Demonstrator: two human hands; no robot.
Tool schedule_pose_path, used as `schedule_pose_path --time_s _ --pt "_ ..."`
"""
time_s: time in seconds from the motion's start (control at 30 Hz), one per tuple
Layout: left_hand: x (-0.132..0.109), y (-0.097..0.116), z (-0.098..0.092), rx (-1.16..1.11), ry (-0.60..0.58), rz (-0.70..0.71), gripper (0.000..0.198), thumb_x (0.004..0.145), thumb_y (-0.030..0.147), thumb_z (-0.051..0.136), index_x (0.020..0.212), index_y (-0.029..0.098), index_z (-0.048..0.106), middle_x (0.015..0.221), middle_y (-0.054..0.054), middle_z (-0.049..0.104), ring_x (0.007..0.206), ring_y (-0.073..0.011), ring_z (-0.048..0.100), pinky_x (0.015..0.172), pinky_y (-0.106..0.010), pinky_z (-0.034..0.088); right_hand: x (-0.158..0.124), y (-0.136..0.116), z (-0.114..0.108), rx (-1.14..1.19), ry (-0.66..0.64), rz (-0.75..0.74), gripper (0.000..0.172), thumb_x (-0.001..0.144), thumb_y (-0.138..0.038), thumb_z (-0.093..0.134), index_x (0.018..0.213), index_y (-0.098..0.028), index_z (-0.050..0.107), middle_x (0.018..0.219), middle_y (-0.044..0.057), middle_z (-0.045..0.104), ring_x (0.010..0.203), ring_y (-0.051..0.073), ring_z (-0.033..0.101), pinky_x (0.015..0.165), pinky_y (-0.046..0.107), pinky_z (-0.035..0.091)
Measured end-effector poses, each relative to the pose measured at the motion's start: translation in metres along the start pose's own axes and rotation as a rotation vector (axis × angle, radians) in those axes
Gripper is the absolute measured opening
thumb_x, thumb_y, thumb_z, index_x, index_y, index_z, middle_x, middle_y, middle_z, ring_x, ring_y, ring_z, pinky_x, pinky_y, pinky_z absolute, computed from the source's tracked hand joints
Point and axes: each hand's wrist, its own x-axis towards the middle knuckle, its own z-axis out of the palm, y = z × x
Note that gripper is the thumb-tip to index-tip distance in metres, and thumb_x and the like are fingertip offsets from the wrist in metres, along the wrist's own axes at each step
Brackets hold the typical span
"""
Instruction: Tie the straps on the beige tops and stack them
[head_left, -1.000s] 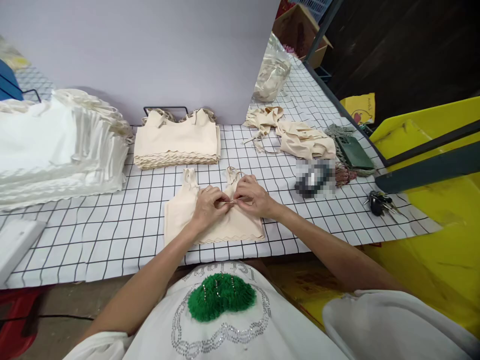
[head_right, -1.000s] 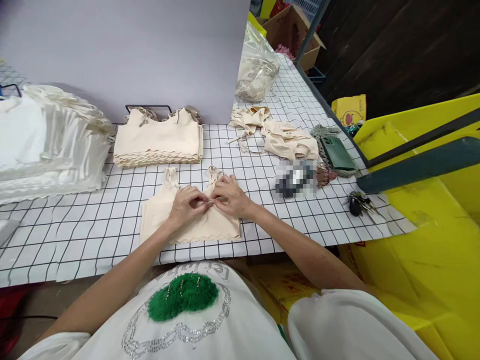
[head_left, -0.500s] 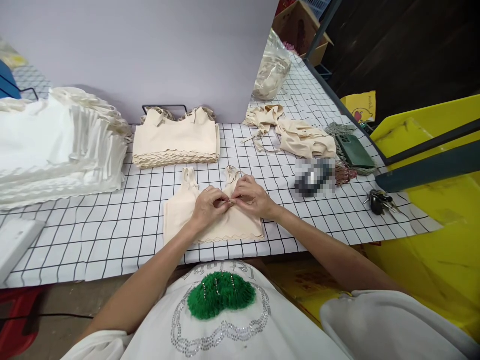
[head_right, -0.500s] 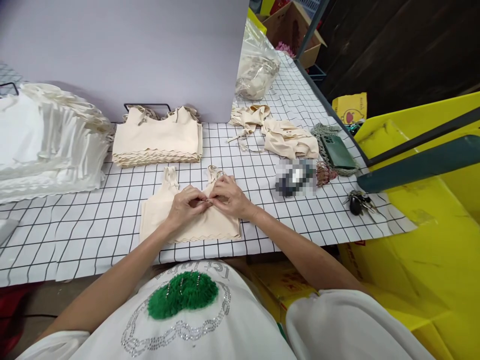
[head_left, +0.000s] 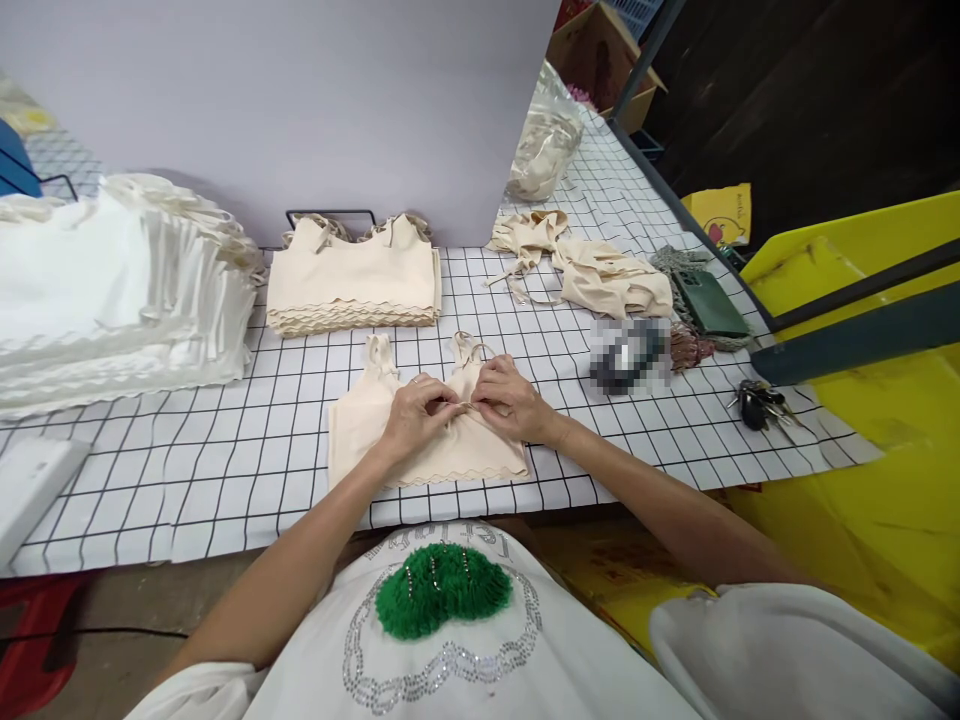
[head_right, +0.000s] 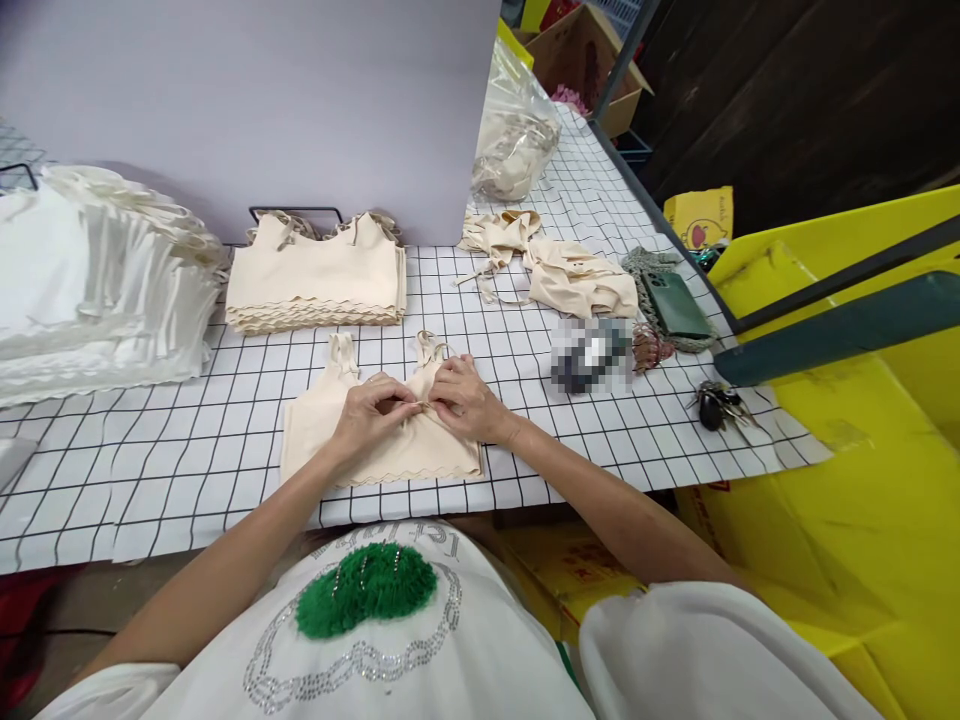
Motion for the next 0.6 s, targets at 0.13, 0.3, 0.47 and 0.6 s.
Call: schedule_pose_path --time_s 0.13,0.3,0.47,0.6 --pt "-0.002 0.004 0.002 0.108 -0.008 0.071 0.010 0.088 0.014 0.066 0.079 0.019 0.066 0.075 -0.004 0.069 0.074 -0.0180 0.059 0.065 -0.030 0.048 -0.007 -0.003 -0.002 -0.017 0.138 0.025 0.010 0.092 -0.017 0.063 0.084 -0.021 0.068 0.076 0.003 0.068 0.087 0.021 0.057 0.085 0.043 0.044" --pt "-0.005 0.006 0.004 0.200 -0.032 0.123 0.013 0.085 0.007 0.058 0.083 0.019 0.064 0.076 -0.002 0.068 0.070 -0.0161 0.061 0.061 -0.027 0.049 -0.012 -0.015 -0.003 -0.145 0.201 -0.058 0.011 0.093 -0.017 0.063 0.087 -0.023 0.071 0.078 0.000 0.071 0.086 0.018 0.063 0.104 0.054 0.038" --pt "-0.004 0.022 -0.010 0.125 -0.132 0.053 0.009 0.087 0.016 0.064 0.093 0.019 0.069 0.091 -0.006 0.074 0.086 -0.0207 0.066 0.077 -0.036 0.056 -0.014 -0.019 -0.002 -0.211 0.213 -0.107 0.013 0.093 -0.015 0.064 0.088 -0.024 0.071 0.078 -0.001 0.072 0.086 0.018 0.064 0.115 0.063 0.028" --pt "-0.001 0.041 -0.022 -0.137 -0.080 -0.205 0.017 0.091 0.032 0.066 0.094 0.019 0.076 0.096 -0.008 0.077 0.092 -0.0221 0.070 0.082 -0.037 0.058 -0.011 -0.026 -0.008 -0.211 0.186 -0.100 0.015 0.094 -0.017 0.062 0.088 -0.027 0.072 0.080 -0.001 0.070 0.086 0.019 0.063 0.116 0.067 0.026"
